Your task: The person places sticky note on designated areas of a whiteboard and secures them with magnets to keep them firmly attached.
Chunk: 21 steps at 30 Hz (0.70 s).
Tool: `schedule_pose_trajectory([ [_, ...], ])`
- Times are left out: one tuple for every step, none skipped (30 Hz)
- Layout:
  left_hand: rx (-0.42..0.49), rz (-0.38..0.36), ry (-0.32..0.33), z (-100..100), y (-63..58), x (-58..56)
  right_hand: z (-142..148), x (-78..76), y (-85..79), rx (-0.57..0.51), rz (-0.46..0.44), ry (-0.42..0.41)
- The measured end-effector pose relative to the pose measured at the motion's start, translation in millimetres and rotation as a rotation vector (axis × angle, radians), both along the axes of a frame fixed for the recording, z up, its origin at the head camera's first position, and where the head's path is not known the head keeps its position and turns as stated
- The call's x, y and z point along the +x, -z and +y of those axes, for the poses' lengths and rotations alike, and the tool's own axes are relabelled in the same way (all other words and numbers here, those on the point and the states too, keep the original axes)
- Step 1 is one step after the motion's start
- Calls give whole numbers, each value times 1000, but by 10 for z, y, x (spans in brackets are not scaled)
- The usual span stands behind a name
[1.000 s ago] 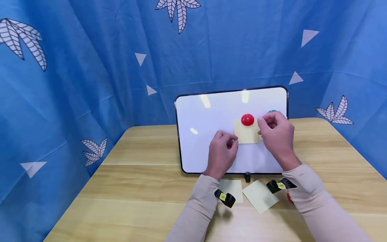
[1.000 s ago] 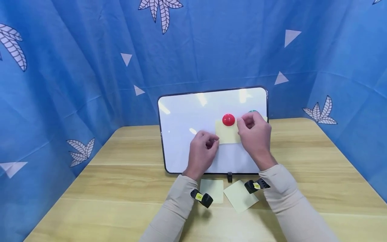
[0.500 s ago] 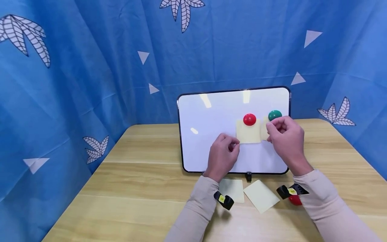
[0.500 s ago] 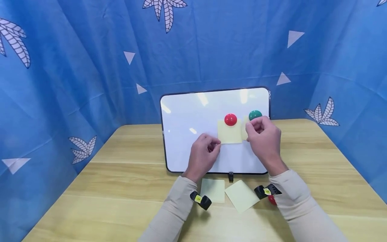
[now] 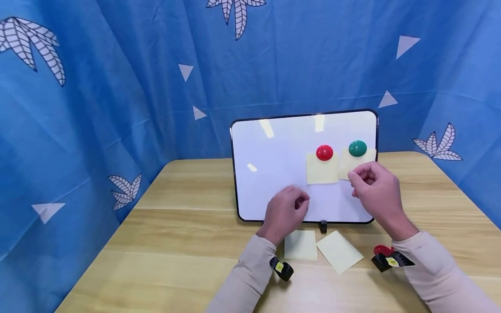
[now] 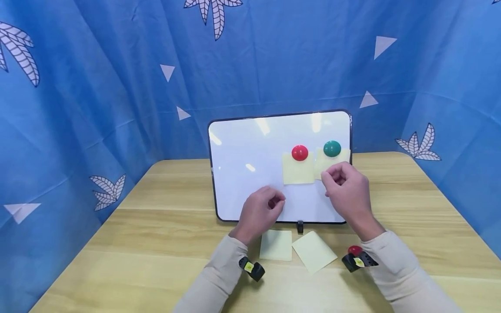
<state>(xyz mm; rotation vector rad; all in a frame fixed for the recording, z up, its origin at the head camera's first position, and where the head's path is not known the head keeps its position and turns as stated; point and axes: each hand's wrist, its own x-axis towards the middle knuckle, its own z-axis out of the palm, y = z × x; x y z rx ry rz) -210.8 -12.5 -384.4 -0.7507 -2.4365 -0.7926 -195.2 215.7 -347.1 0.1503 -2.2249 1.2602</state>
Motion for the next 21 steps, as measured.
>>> schedule_pose_trajectory([
  [-4, -9, 9, -11, 9, 10, 7, 11, 7, 4, -1, -4],
  [-7, -16, 20, -22, 19, 18, 14, 22, 15, 8, -1, -8],
  [-13, -22, 28, -33, 29, 25, 21, 33, 23, 14, -3, -11],
  [-20, -26, 38, -43, 38, 32, 26, 44, 31, 20, -5, -12],
  [-24, -32, 51, -55, 46, 40, 29, 55, 37, 27, -8, -14],
  [-28, -37, 60, -68, 53, 51, 31, 67, 43, 31, -15, -15],
  [-35, -42, 68, -83, 63, 60, 34, 78, 51, 33, -25, -22],
  [-43, -52, 73, -101, 71, 72, 38, 88, 58, 34, -35, -30],
  [-52, -62, 78, -121, 78, 87, 44, 98, 64, 32, -46, -41],
  [-61, -73, 83, -143, 82, 105, 50, 106, 71, 34, -58, -52],
  [-70, -82, 85, -165, 85, 124, 60, 114, 75, 35, -68, -63],
  [-84, -88, 84, -188, 90, 141, 69, 121, 81, 38, -79, -73],
  [-95, -95, 84, -209, 94, 158, 80, 127, 88, 44, -87, -82],
  [-104, -103, 84, -230, 95, 175, 94, 133, 96, 51, -94, -88],
  [-112, -108, 85, -249, 98, 189, 108, 140, 103, 59, -100, -91],
  [-122, -111, 85, -267, 99, 200, 120, 148, 113, 70, -109, -93],
  [-130, -115, 85, -284, 102, 209, 132, 158, 123, 74, -120, -96],
  [-137, -122, 89, -301, 105, 215, 144, 171, 135, 81, -133, -99],
  [-142, -132, 94, -318, 106, 222, 154, 183, 148, 86, -145, -103],
  [-148, -143, 103, -333, 105, 226, 166, 198, 160, 91, -156, -109],
  [-154, -155, 113, -347, 109, 226, 173, 214, 171, 97, -166, -113],
])
